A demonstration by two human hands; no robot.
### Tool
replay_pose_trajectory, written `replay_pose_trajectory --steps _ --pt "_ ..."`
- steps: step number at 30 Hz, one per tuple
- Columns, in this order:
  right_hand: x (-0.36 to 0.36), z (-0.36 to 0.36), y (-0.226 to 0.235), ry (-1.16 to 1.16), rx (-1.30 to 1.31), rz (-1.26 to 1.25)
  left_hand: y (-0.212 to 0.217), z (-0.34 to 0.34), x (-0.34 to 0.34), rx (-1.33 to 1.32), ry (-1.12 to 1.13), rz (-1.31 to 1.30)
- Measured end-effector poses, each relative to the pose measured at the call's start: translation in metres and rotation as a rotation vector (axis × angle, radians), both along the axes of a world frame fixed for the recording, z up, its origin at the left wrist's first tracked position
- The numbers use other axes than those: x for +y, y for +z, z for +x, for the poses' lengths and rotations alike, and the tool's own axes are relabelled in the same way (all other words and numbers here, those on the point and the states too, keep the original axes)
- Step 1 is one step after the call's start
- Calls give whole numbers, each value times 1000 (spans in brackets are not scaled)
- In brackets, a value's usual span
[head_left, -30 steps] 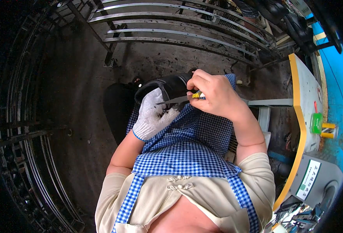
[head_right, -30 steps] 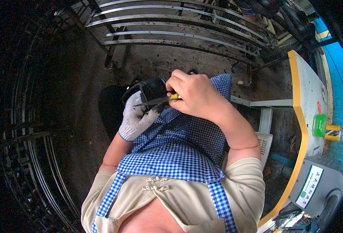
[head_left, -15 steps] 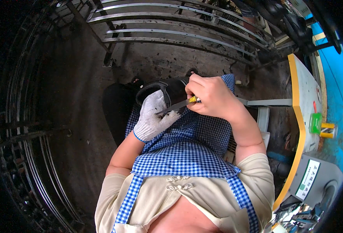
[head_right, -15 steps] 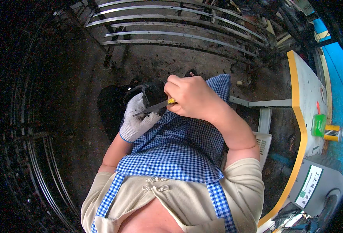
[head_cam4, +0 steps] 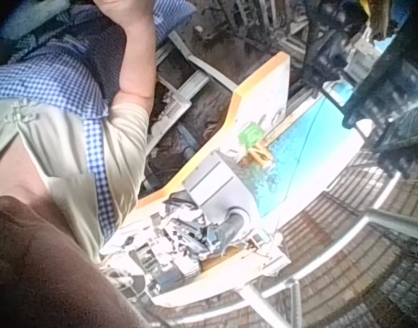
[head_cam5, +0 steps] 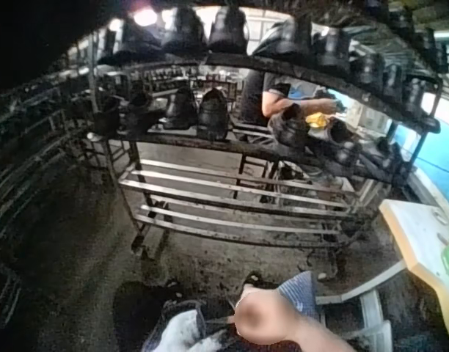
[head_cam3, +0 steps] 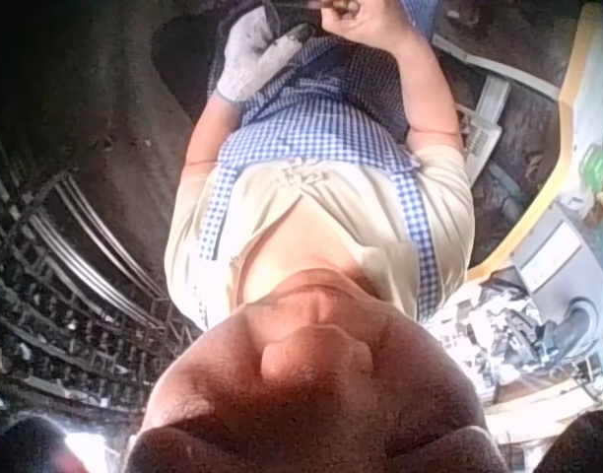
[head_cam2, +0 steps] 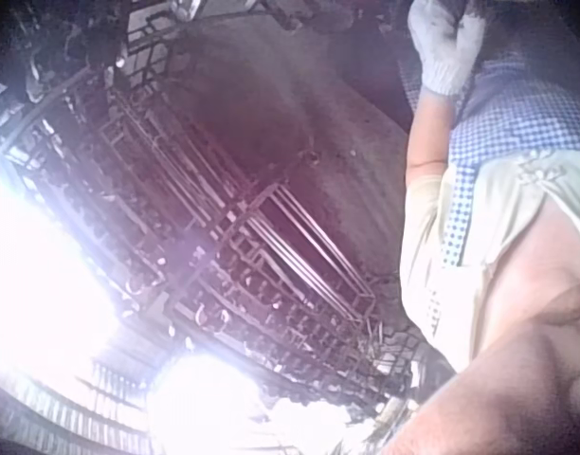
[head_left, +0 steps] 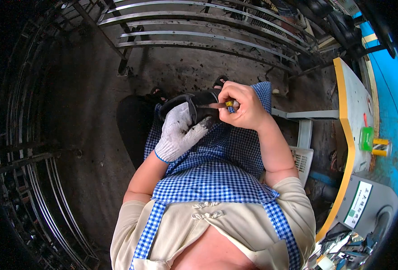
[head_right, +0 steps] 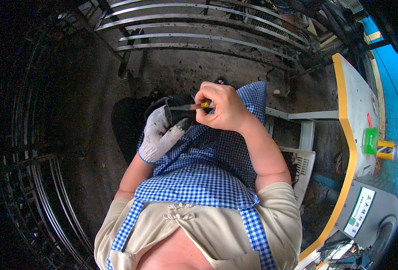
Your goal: The person uses a small metal tool to scrape and clean the soles and edges of black shoes. They handle the shoes one at a time, picking them up from a metal rack, performing the cleaning action, and placing them back on the rack.
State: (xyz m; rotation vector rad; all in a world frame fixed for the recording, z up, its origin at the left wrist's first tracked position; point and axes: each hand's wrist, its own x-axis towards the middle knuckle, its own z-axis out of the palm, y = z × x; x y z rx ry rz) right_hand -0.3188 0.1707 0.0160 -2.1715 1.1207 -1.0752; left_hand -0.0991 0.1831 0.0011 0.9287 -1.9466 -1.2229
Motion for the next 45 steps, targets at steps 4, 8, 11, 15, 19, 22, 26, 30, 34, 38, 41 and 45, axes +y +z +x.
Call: replay_pose_trajectory --steps 4,8,11,15,19,22,26,30,34,38,41,45 --pt "-1 -1 -2 -25 -10 67 2 -3 1 96 23 122" --pt "0 -2 1 -4 -8 100 2 -5 3 163 38 201" --pt "0 -4 1 1 1 116 -7 -3 2 143 28 190" --pt "-2 -4 -2 16 -31 109 0 -5 2 137 27 187" --pt "-4 -5 -6 31 -56 79 5 -3 1 123 14 178" --pt "-4 -3 -6 31 -85 122 7 -1 0 159 -7 209" --pt "-5 -4 -7 36 -104 176 3 -3 1 239 -7 279" --pt "-7 -6 -8 89 -176 162 -2 -5 3 275 16 328" --pt "-8 -7 -7 99 -229 241 -9 -2 1 198 16 238" --pt "18 10 8 38 179 -58 -15 -1 -1 144 49 94" --pt "39 18 5 286 135 80 -6 -7 3 547 279 454" --pt "34 6 3 116 -170 170 3 9 -11 230 273 171"
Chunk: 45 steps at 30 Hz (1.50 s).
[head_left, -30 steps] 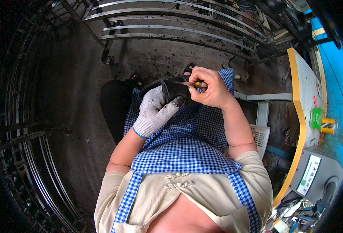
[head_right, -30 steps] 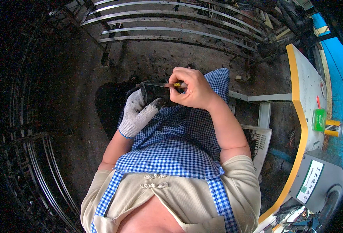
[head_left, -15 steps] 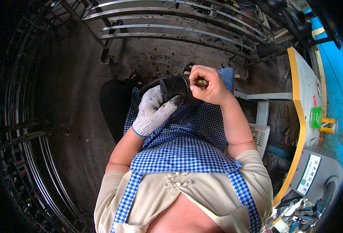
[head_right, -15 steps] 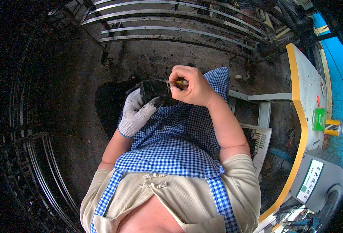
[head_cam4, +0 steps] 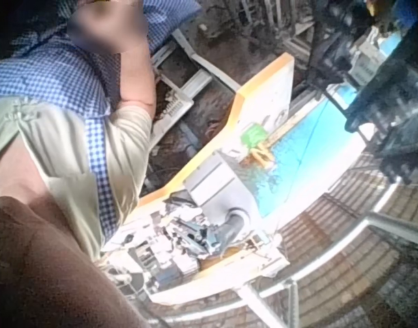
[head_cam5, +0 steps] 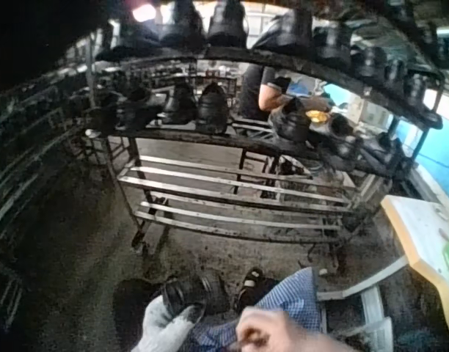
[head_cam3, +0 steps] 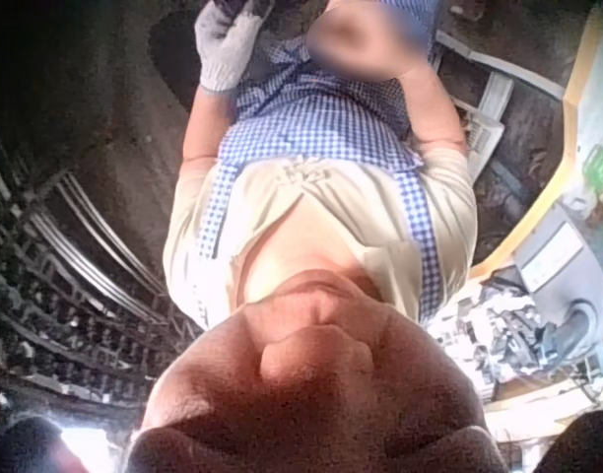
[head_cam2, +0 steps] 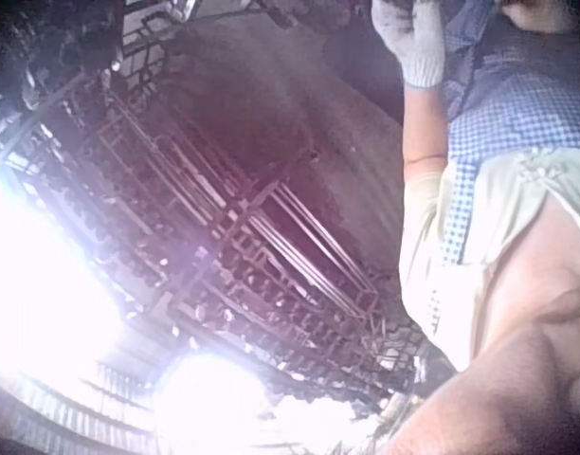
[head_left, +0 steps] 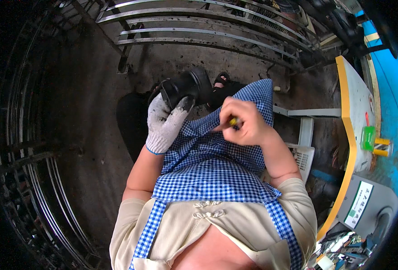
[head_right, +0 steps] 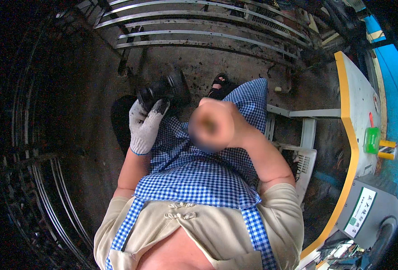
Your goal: The person uses a small metal tool to scrape and clean the soles and edges of black shoes. They handle the shoes one at a time, picking them up from a metal rack, performing the cleaning action, and placing them back on the rack.
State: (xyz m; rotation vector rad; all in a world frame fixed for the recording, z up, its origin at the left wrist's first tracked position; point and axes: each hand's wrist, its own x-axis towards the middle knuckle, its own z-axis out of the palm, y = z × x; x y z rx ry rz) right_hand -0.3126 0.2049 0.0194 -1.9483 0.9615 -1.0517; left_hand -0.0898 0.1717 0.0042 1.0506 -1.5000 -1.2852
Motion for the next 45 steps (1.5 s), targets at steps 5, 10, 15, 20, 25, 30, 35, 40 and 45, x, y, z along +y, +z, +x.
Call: replay_pose_trajectory --steps 5,10,15,20,25,30,35,40,45 --pt "-20 8 19 -235 149 -198 8 -11 8 179 -82 58" --pt "-28 11 5 -241 186 -291 -6 -7 7 -88 -79 -63" --pt "-24 26 1 -371 493 -471 -22 -10 5 6 -2 -189" --pt "-26 21 4 -227 256 -189 -13 -8 10 -239 -33 -267" --pt "7 27 -14 195 216 264 -5 -1 -10 201 272 -78" --pt "-12 2 -28 -102 -240 599 5 11 -11 249 196 13" --pt "-23 -7 -48 -152 -497 684 23 2 -6 240 -86 -41" --pt "-11 -9 -63 -69 -714 875 4 -2 -7 -480 -395 -844" --pt "-6 5 -57 -159 -642 845 -4 4 6 -652 -404 -753"
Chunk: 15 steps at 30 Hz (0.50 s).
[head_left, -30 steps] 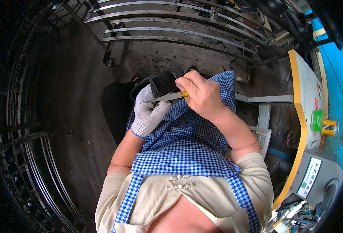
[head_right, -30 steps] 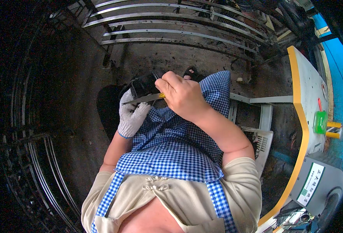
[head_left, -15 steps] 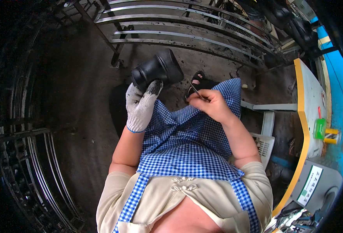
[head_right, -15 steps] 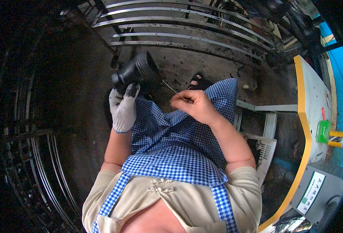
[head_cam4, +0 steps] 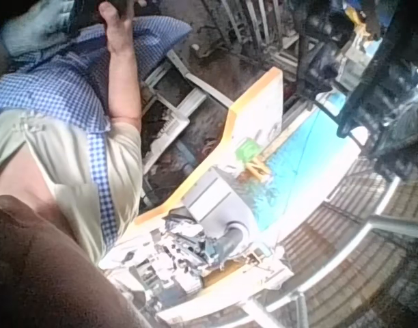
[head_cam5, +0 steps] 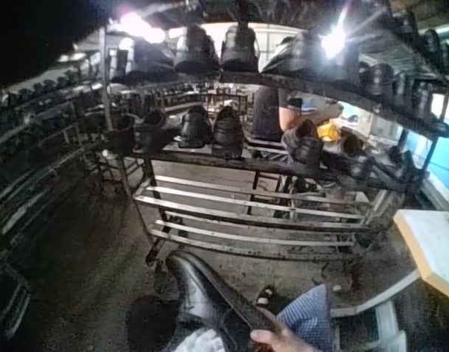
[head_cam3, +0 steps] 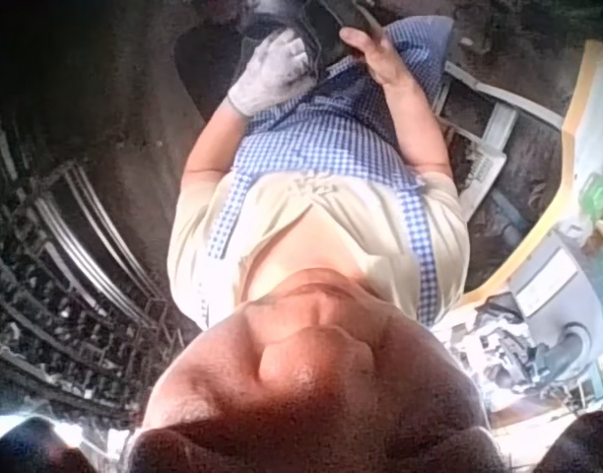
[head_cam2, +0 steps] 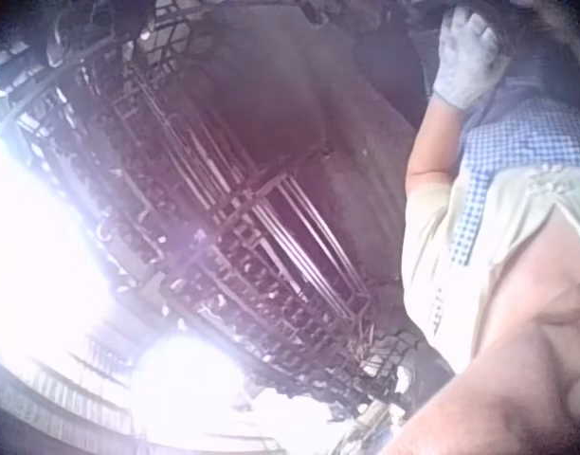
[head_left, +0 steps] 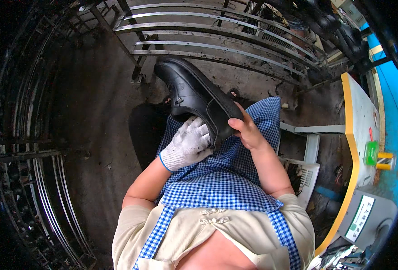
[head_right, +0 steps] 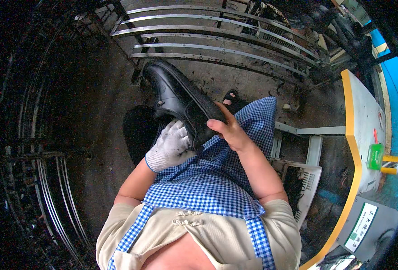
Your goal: The person uses a small metal tool to scrape and clean the soles and edges of black shoes. They handle the shoes one at a time, picking them up from a metal rack, performing the cleaning action, and placing them back on the rack.
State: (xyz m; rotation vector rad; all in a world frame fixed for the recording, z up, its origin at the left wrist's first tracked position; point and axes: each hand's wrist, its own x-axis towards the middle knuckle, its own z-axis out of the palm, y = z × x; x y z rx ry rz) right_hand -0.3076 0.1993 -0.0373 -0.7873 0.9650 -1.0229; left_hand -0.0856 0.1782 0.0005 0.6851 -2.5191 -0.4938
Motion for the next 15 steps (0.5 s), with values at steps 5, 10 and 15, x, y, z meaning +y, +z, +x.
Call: replay_pose_trajectory --steps 5,10,15 --pt "7 2 -10 -71 -77 -98 -7 48 -10 543 -95 358" --pt "16 3 -35 35 -654 -152 0 43 -20 1008 606 734" --pt "32 -18 -60 88 -208 109 7 38 -35 1263 582 841"
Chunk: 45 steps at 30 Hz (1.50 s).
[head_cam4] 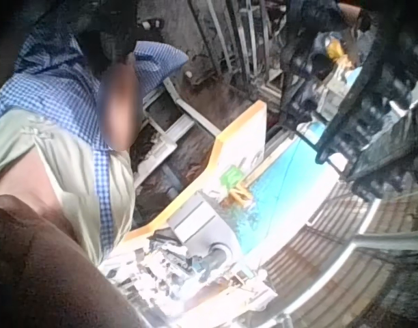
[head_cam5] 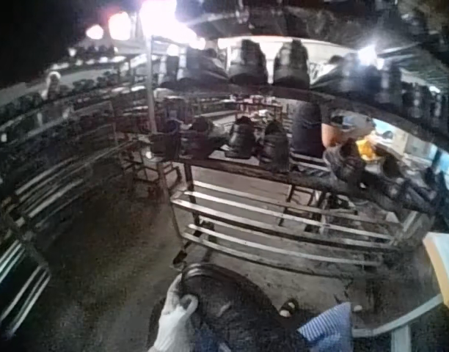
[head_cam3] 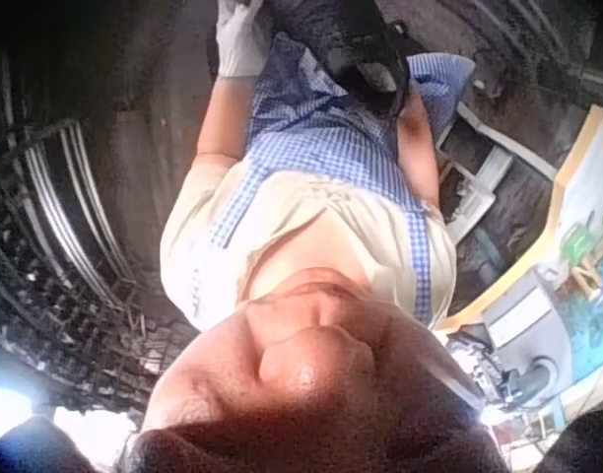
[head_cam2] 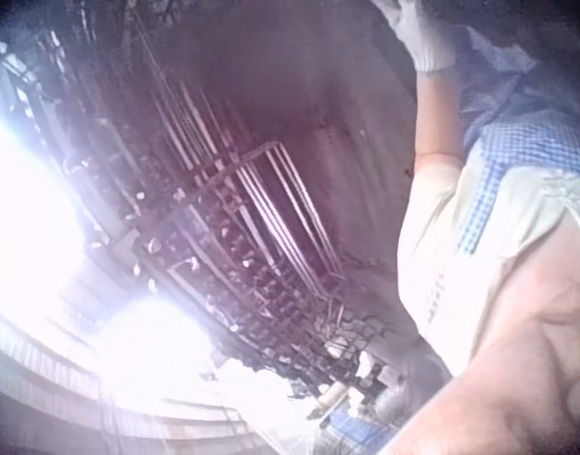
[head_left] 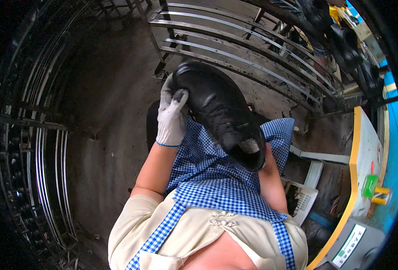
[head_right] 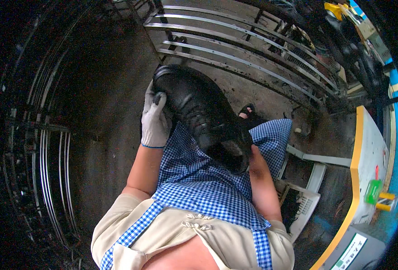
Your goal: The person uses a small metal tool to scrape and clean the soles and edges of black shoes. They handle the shoes one at a time, picking them up from a metal rack, performing the cleaning action, and placing them back on the rack.
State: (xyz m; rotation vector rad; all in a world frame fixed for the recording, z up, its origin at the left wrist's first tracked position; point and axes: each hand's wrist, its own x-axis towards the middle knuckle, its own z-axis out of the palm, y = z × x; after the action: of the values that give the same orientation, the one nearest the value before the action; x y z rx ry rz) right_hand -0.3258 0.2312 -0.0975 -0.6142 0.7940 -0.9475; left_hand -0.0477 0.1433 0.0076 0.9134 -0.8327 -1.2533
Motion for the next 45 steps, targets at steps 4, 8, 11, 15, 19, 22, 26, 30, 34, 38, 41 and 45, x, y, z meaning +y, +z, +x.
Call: replay_pose_trajectory --steps 4,8,11,15,19,22,26,30,34,38,41,45 --pt "-15 9 18 -51 -107 70 6 -7 -3 183 -52 22" --pt "-17 -9 -3 -50 250 133 11 -19 5 93 -150 -58" --pt "-32 0 11 -275 432 -138 14 -23 5 -63 -247 -119" --pt "-44 -6 88 -281 546 -642 27 -24 3 -312 -315 -145" --pt "-63 10 165 -190 812 -1261 37 -28 2 -294 -502 -120" --pt "-72 7 186 -37 1009 -1446 41 -33 3 -342 -584 -103" --pt "-73 1 208 188 1253 -1579 30 -34 1 -394 -646 -201" --pt "-67 4 226 444 1428 -1618 22 -35 3 -471 -756 -212" --pt "-65 12 232 663 1554 -1546 18 -46 8 -463 -796 -206" --pt "-66 13 217 694 1565 -1440 13 -48 6 -483 -816 -223" --pt "-71 6 204 586 1485 -1401 8 -43 5 -414 -843 -193" --pt "-83 -4 179 393 1105 -1209 10 -44 2 -387 -841 -115"
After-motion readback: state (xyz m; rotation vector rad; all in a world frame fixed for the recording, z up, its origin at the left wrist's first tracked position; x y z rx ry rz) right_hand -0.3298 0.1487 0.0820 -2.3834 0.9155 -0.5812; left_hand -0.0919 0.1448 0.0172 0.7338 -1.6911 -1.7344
